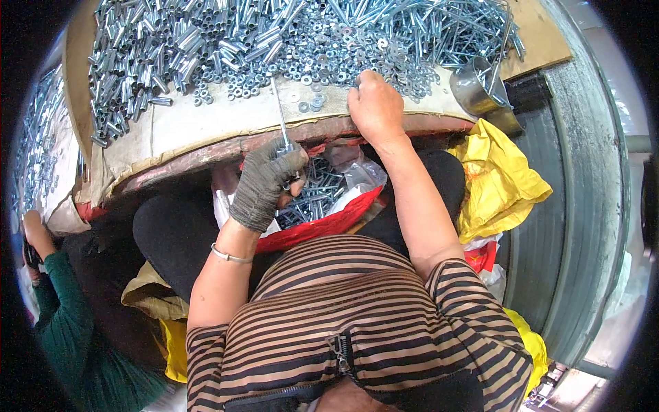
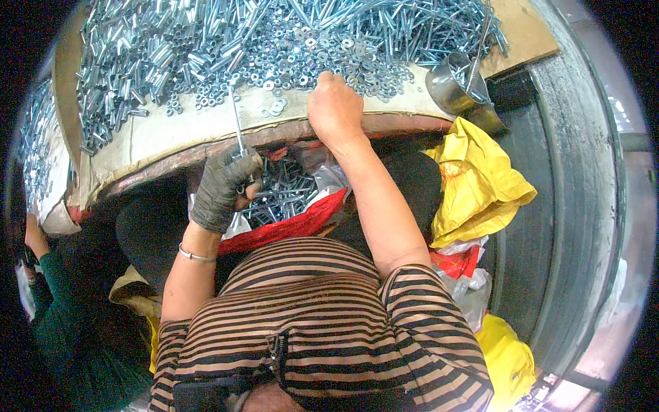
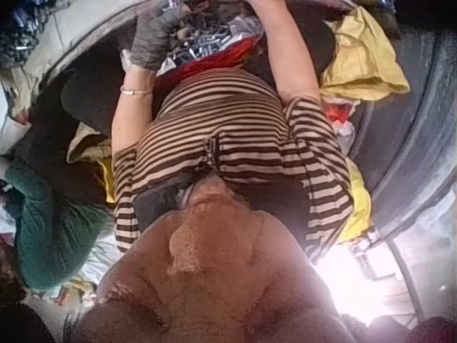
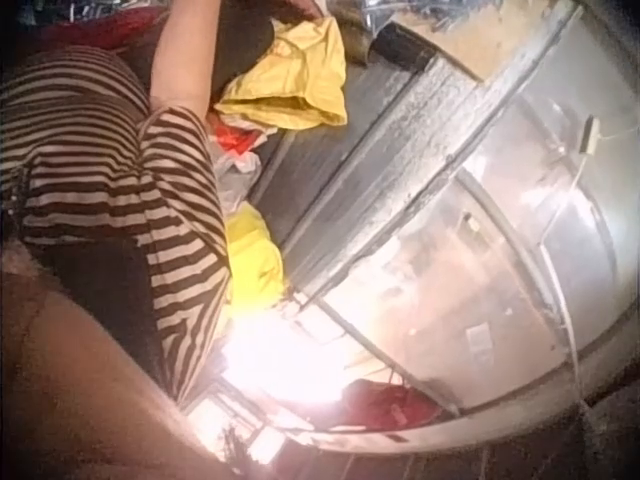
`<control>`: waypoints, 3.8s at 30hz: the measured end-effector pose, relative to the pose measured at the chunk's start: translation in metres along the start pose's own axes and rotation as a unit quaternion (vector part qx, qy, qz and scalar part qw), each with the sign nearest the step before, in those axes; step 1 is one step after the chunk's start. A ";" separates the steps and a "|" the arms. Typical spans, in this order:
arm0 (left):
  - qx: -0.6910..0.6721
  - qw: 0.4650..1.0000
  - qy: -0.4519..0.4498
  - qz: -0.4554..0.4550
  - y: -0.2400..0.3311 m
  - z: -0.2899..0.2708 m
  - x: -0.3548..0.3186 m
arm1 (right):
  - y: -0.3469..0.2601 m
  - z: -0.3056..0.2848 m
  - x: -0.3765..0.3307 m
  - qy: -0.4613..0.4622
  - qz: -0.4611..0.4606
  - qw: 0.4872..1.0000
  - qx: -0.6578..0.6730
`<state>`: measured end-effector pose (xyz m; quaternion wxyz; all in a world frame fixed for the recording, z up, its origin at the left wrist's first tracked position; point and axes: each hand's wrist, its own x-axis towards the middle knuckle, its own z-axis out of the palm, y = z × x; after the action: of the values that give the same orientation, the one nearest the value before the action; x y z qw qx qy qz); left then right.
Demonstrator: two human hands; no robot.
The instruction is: Assembling metal bolts by manually threading washers and nuts onto them.
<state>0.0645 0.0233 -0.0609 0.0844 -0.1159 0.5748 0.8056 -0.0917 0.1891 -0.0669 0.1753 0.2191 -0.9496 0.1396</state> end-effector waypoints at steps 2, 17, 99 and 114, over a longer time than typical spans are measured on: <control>-0.007 1.000 0.002 0.001 -0.001 -0.001 0.000 | -0.001 -0.001 0.003 -0.023 0.072 0.997 0.002; -0.004 1.000 -0.022 0.016 -0.002 -0.001 0.001 | 0.064 0.000 0.006 -0.017 0.101 0.950 0.294; 0.056 0.993 0.016 0.107 -0.015 -0.007 0.006 | 0.011 -0.024 -0.008 -0.093 -0.042 0.993 0.062; 0.131 0.973 0.023 0.189 -0.013 -0.021 0.005 | -0.037 -0.016 0.001 -0.160 -0.190 0.967 0.057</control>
<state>0.0646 0.0073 -0.0805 -0.0679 -0.0115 0.6883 0.7222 -0.0712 0.1619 -0.0447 0.0318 0.4245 -0.8968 0.1208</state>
